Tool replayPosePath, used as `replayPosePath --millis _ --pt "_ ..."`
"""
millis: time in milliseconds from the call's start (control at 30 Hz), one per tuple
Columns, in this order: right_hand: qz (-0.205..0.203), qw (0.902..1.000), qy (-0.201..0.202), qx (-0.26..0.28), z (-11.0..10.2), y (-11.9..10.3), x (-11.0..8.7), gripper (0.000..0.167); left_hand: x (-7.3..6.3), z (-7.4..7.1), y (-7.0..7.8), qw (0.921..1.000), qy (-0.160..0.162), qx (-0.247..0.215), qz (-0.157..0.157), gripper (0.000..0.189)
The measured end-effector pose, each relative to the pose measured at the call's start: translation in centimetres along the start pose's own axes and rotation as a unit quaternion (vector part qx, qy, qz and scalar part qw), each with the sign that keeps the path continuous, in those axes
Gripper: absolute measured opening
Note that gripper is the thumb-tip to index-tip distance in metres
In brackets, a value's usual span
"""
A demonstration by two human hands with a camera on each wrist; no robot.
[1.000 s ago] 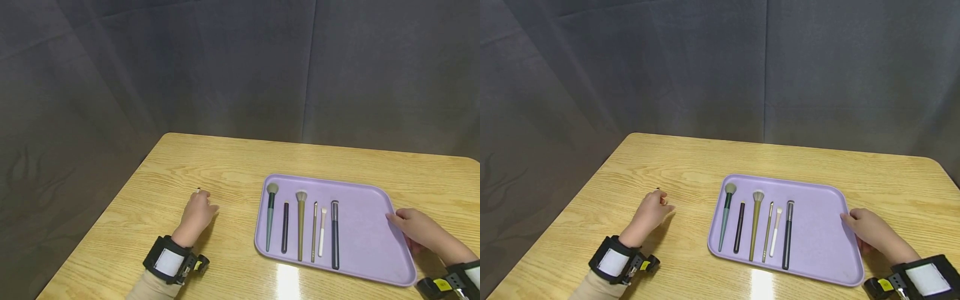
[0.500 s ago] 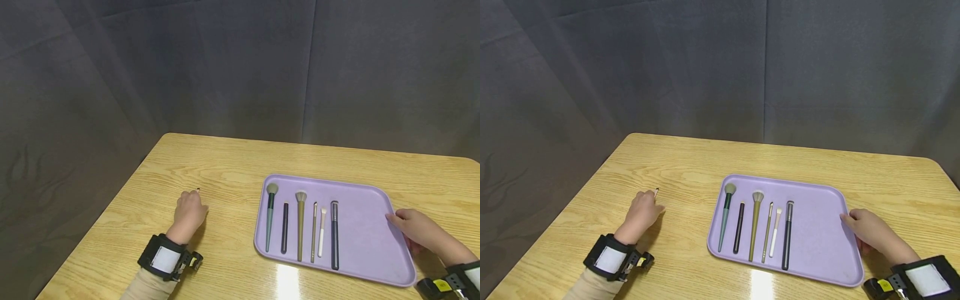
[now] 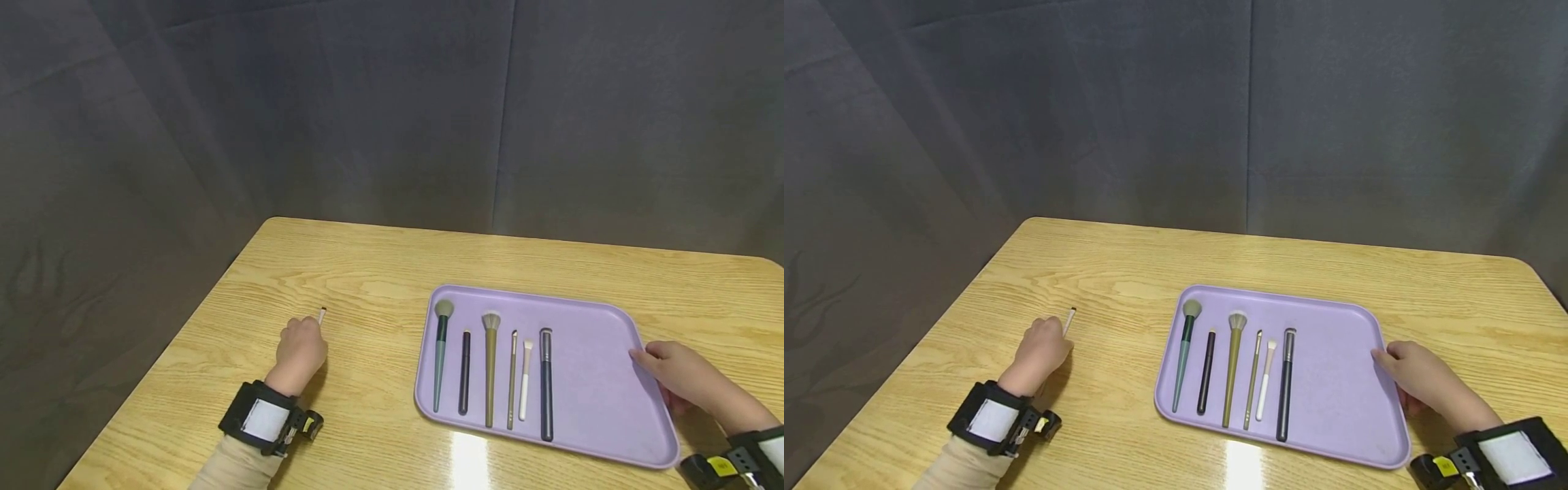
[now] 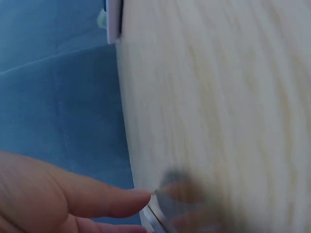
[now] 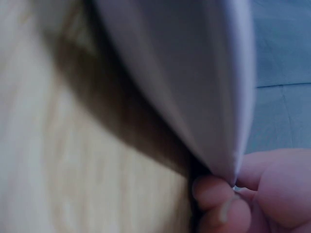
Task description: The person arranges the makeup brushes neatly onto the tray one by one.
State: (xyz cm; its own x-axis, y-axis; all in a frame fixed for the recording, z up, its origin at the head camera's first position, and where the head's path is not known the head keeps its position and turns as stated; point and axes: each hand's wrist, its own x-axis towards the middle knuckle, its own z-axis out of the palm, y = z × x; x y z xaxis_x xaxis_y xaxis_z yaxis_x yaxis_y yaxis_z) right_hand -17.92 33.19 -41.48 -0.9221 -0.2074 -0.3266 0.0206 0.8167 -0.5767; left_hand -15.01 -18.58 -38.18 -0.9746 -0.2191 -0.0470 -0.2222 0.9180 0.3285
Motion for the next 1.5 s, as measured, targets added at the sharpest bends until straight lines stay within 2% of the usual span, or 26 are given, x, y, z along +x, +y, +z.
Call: replayPosePath --millis 300,600,933,1067,1167,1367,1500 --pt "0.000 1.0000 0.004 -0.003 0.0 -0.1 -0.1 0.030 0.9 0.1 0.0 0.9995 -0.020 0.024 -0.007 0.011" --pt "0.005 1.0000 -0.002 0.000 -0.1 -0.2 0.0 0.031 1.2 0.1 0.2 0.9991 -0.037 0.016 -0.013 0.012" --pt "-0.001 1.0000 0.003 -0.008 -0.1 -0.5 -0.2 0.031 1.0 0.2 0.6 0.9941 -0.060 -0.090 -0.006 0.010" --pt "-0.003 0.9999 0.006 -0.013 -0.1 -0.4 -0.1 0.032 0.8 0.4 1.1 0.9900 -0.070 -0.122 0.002 0.024" --pt "-0.003 0.9999 0.007 -0.013 -0.1 -0.4 -0.1 0.032 0.8 0.5 1.5 0.9846 -0.081 -0.155 0.001 0.030" --pt "-0.005 0.9999 0.005 -0.008 0.0 -0.4 -0.1 0.031 0.3 0.6 2.6 0.9681 -0.089 -0.234 0.003 0.012" --pt "-0.003 1.0000 0.005 -0.007 0.0 -0.4 -0.1 0.031 -0.2 0.6 3.5 0.9586 -0.096 -0.268 0.012 0.012"
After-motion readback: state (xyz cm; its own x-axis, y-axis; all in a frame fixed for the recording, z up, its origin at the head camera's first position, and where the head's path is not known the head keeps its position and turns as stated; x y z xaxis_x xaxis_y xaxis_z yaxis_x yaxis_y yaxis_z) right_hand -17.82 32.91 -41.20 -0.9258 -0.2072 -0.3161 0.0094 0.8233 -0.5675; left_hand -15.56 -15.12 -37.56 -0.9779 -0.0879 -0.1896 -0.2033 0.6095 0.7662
